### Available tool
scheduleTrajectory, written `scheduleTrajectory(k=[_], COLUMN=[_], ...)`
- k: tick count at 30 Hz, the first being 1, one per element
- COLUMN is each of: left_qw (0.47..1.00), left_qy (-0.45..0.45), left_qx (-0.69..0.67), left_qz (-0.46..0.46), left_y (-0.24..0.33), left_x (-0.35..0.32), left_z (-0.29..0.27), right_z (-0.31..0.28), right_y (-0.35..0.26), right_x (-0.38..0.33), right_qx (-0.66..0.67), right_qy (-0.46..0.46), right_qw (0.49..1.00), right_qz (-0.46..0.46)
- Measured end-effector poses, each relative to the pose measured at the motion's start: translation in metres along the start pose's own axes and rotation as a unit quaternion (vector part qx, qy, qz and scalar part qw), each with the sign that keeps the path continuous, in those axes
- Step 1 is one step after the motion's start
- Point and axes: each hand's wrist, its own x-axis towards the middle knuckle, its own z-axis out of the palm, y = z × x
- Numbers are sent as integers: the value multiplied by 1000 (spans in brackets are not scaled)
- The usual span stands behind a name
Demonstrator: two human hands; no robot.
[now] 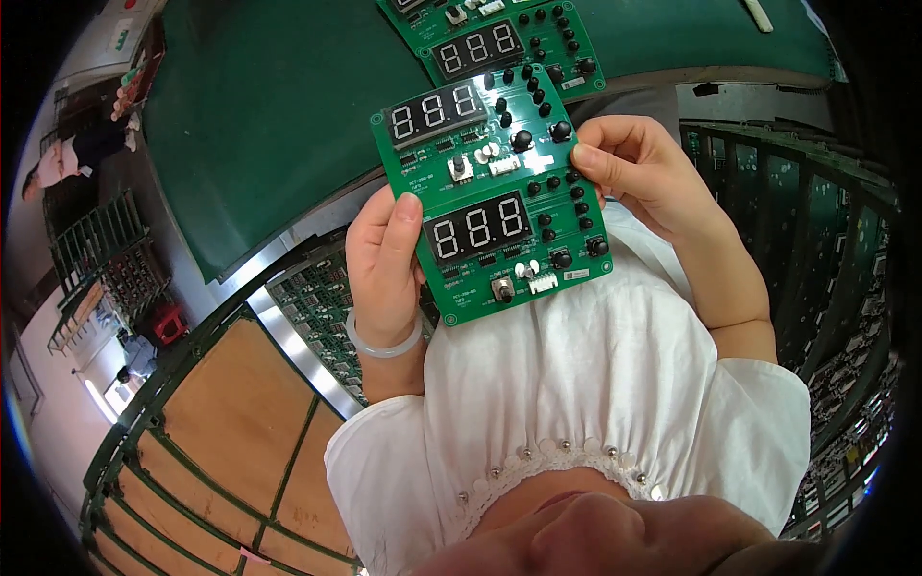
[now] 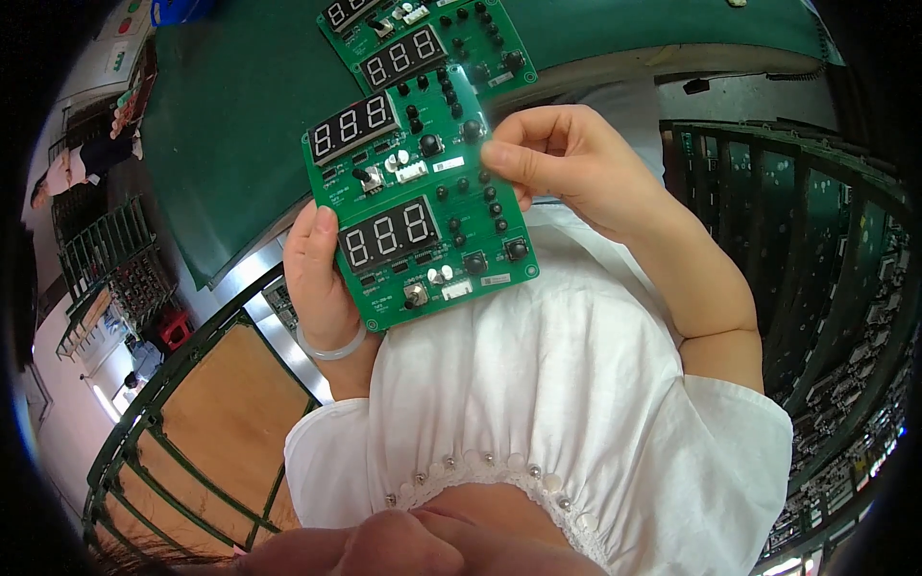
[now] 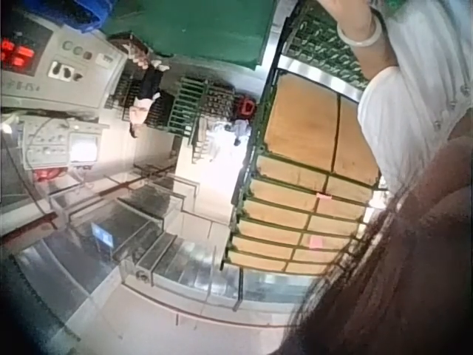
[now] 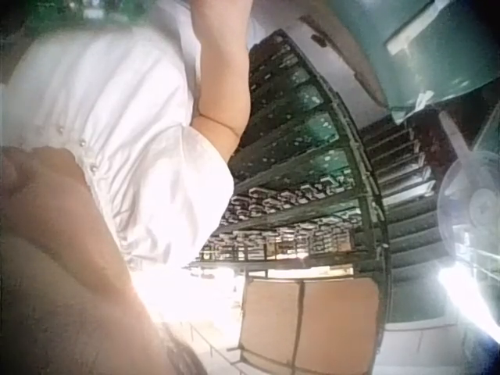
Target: The person assembles electronic components onto circuit boards by hand, then places the completed circuit boards into a testing rack.
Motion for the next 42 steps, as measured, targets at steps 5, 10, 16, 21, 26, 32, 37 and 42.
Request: scheduleTrajectory(k=[5,10,16,21,26,32,37,42], left_qw=[1000,999,1000,999,998,996,997,997], left_qy=[24,33,18,31,31,3,3,36], left_qx=[-9,-12,9,-31,-50,-77,-68,-62], left_qz=[16,20,19,21,36,49,43,24], left_y=[1,2,0,2,2,-2,0,-3], left_x=[-1,-1,-2,-5,-6,-5,-3,-1], left_z=[7,15,2,5,8,6,8,6], right_z=[-1,0,1,0,0,1,3,1], right_y=[1,1,0,2,4,3,1,0], right_x=[0,1,1,3,4,4,3,3], right_qx=[11,9,9,29,46,41,-9,-19], right_qy=[-5,-12,-5,-30,-41,-36,-17,-13], right_qw=[1000,1000,1000,999,998,998,1000,1000], right_qz=[2,7,4,13,23,16,-11,-17])
